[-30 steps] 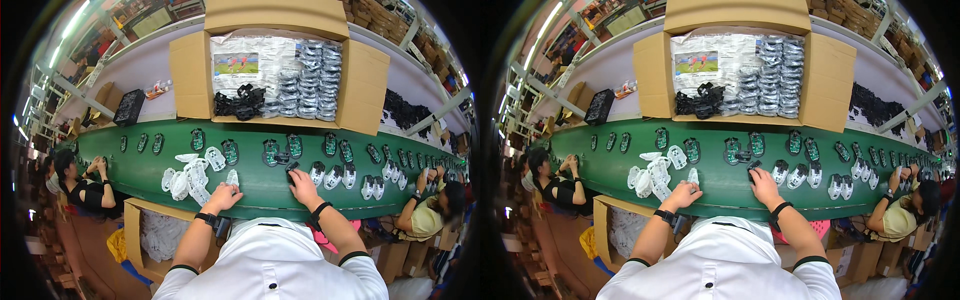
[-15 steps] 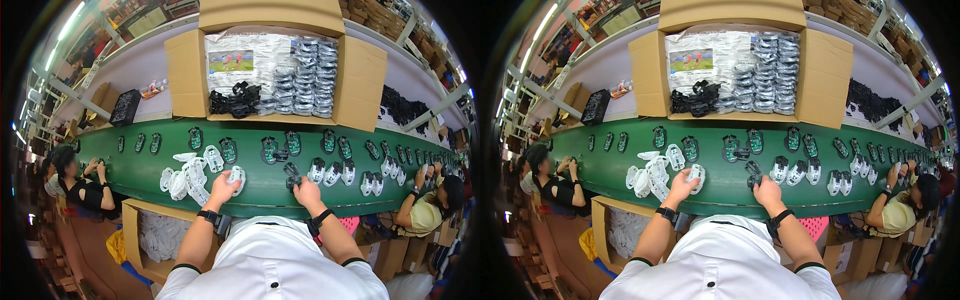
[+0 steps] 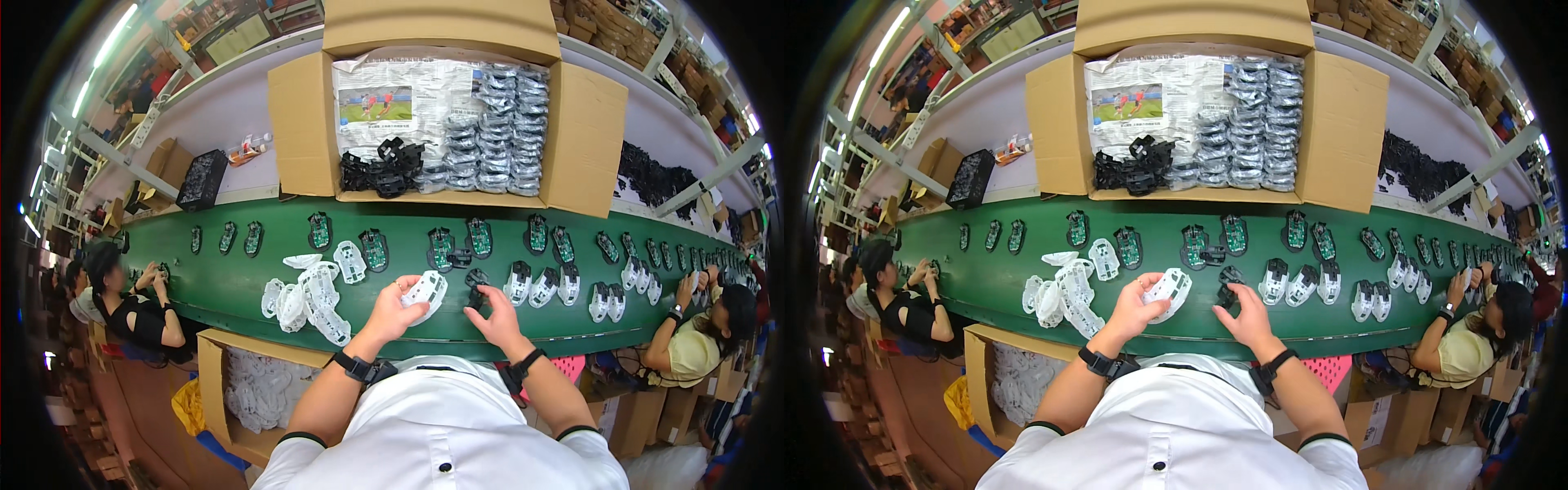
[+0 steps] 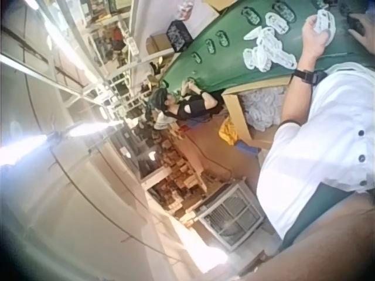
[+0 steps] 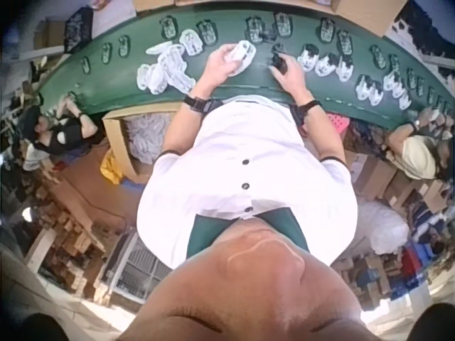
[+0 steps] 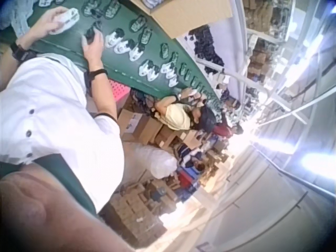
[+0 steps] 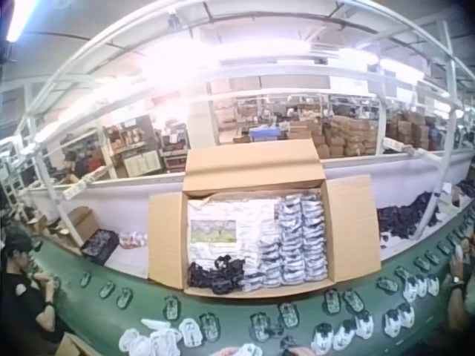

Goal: The person assembles small electronic devices by hand at a factory workstation. They repeatedly pick white plastic housings and black internal components, fit them together, and place the assembled units on a green conveyor belt. The person also retrieves additional white housings from a cardboard box and places them on the belt for further assembly.

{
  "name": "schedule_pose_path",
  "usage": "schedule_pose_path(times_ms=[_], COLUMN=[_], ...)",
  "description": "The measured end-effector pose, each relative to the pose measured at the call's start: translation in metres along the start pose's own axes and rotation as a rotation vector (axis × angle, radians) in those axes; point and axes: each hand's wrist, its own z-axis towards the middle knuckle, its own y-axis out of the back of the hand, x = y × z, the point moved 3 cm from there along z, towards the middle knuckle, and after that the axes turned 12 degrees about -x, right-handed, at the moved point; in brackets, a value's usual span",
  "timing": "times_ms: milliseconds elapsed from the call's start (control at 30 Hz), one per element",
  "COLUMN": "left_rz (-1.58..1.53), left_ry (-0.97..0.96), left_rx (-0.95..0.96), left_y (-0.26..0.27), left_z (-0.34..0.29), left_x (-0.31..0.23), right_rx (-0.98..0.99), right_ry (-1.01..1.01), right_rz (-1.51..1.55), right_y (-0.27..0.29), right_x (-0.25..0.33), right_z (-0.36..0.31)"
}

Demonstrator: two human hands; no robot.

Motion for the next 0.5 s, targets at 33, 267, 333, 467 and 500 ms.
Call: schedule_pose_path(times_ms=[33,267,333,467,500], left_rz=[0.031,0.176,0.236,0.323,0.340], left_ry=[-0.029,-0.174,-0.192,-0.239,-0.267], left_rx=[-0.001,0.033,0.036,0.082,0.089], left_y=[-0.001,-0.012,-0.012,-0.011,-0.010], left_z=[-0.004,-0.013,-0.013,-0.019,-0.020], left_x=[-0.004,-0.017,-0.019,-0.026,-0.029], right_rx=[-0.010,0.030,0.058,0.164,0.194], right_ry=[-0.099,0.184,0.179,-0.069,-0.200], right_rz=[0.198,0.333,0.312,0.479,0.580], right_y=[0.005,0.014,0.009,-0.003,-0.007], right_x=[0.020,0.105,0.101,0.096,0.095], right_z=[0.007,0.028,0.027,0.023,0.020])
